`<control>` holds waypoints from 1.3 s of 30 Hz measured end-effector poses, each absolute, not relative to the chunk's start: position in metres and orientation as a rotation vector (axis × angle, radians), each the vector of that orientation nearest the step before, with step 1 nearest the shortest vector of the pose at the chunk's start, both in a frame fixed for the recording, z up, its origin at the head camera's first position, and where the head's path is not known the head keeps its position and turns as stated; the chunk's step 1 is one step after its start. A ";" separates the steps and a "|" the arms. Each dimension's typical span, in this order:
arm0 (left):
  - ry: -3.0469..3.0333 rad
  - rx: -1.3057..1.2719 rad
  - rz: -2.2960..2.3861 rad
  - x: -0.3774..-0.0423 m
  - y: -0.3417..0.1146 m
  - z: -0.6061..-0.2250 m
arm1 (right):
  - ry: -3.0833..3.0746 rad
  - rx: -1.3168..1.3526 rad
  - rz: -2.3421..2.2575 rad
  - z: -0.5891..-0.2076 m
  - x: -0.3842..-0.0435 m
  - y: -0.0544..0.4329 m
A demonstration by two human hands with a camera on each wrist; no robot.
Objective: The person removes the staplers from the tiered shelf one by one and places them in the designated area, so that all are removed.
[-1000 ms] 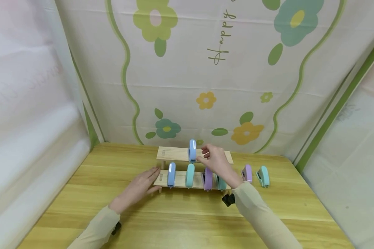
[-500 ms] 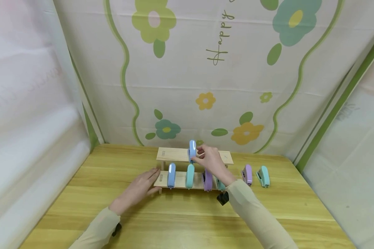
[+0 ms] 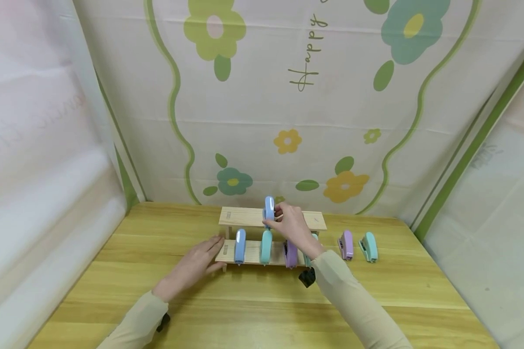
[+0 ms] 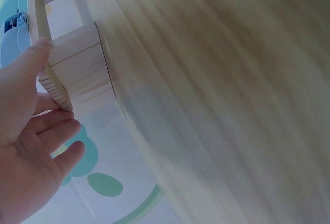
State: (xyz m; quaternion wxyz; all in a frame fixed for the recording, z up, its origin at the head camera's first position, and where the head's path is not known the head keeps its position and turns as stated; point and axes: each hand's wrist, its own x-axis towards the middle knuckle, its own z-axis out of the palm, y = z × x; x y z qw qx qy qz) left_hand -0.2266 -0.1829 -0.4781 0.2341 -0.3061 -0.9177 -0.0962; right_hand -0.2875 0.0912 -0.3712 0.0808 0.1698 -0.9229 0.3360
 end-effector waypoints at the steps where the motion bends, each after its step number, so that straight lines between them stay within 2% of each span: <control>1: -2.522 -0.841 -0.264 -0.226 -0.183 -0.478 | -2.763 0.506 1.006 -0.371 -0.288 0.091; 39: -2.501 -0.851 -0.267 -0.229 -0.184 -0.480 | -2.824 0.479 0.950 -0.363 -0.292 0.095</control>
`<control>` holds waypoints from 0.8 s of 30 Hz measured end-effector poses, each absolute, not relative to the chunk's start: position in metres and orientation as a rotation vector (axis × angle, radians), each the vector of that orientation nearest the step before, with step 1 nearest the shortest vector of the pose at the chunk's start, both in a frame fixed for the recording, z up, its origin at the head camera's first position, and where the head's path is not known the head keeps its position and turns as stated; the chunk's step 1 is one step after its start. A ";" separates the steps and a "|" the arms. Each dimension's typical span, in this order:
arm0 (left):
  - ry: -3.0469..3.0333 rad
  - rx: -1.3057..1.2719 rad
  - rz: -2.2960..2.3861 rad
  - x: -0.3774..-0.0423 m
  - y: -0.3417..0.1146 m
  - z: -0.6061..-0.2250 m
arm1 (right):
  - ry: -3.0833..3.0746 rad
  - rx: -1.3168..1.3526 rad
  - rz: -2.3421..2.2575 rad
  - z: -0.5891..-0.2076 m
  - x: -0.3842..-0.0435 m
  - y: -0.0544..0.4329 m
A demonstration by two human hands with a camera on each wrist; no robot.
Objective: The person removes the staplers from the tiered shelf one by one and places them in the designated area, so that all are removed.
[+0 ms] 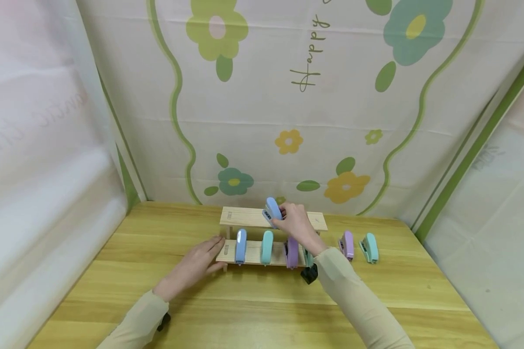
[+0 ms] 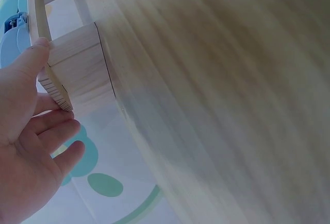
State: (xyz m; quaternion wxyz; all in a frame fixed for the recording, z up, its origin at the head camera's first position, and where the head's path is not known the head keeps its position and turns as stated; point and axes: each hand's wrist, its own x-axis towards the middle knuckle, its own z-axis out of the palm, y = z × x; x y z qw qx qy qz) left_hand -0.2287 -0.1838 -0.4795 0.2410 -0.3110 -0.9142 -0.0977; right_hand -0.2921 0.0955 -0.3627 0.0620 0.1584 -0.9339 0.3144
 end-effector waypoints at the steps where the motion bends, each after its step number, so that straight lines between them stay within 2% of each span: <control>1: -2.504 -0.849 -0.265 -0.229 -0.184 -0.479 | -2.822 0.475 0.959 -0.363 -0.292 0.096; 24: -2.547 -0.832 -0.272 -0.228 -0.183 -0.479 | -2.760 0.405 0.967 -0.358 -0.293 0.118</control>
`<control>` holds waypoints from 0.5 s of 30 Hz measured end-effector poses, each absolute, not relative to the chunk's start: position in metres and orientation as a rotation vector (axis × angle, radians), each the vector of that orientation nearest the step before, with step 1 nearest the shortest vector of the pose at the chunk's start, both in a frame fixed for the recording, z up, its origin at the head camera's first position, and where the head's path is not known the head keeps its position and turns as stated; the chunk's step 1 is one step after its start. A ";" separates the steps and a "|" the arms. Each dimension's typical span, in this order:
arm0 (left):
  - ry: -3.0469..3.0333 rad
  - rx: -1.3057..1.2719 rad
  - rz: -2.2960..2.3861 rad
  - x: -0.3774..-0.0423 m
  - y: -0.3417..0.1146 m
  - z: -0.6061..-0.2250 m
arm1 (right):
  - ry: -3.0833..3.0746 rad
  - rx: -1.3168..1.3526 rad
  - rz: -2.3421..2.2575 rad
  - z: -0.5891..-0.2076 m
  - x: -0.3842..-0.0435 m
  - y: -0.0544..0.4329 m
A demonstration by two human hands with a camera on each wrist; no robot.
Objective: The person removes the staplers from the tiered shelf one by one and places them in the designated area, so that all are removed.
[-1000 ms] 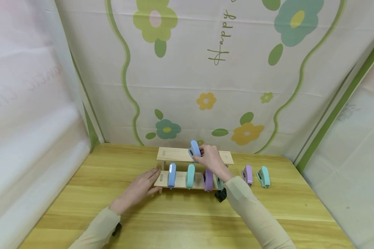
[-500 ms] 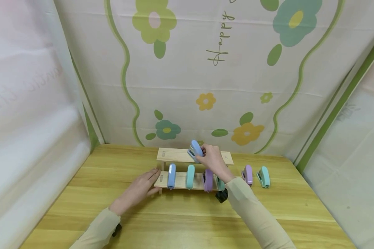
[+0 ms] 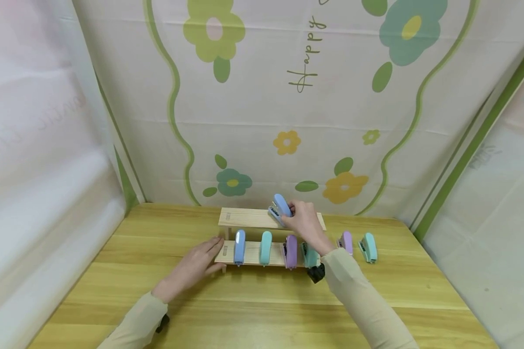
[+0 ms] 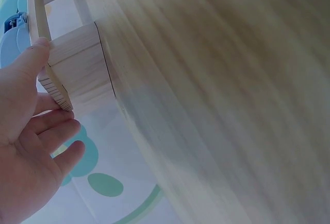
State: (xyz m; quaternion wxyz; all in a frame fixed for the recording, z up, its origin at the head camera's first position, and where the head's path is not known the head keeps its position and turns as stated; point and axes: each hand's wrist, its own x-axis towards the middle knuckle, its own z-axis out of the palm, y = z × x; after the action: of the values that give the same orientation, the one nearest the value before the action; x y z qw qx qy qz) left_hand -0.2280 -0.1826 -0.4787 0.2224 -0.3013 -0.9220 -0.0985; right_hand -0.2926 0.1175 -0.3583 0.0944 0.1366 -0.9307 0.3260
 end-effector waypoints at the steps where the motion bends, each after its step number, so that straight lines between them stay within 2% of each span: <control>1: -2.548 -0.832 -0.275 -0.228 -0.183 -0.478 | -2.762 0.399 0.965 -0.358 -0.293 0.119; 15: -2.581 -0.817 -0.268 -0.226 -0.183 -0.477 | -2.758 0.300 0.955 -0.354 -0.294 0.147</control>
State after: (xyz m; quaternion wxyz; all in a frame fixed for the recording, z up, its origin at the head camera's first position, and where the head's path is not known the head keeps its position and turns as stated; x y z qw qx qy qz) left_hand -0.2263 -0.1826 -0.4773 0.2091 -0.2938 -0.9277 -0.0963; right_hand -0.2937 0.1467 -0.3543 0.1037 0.1018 -0.9349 0.3238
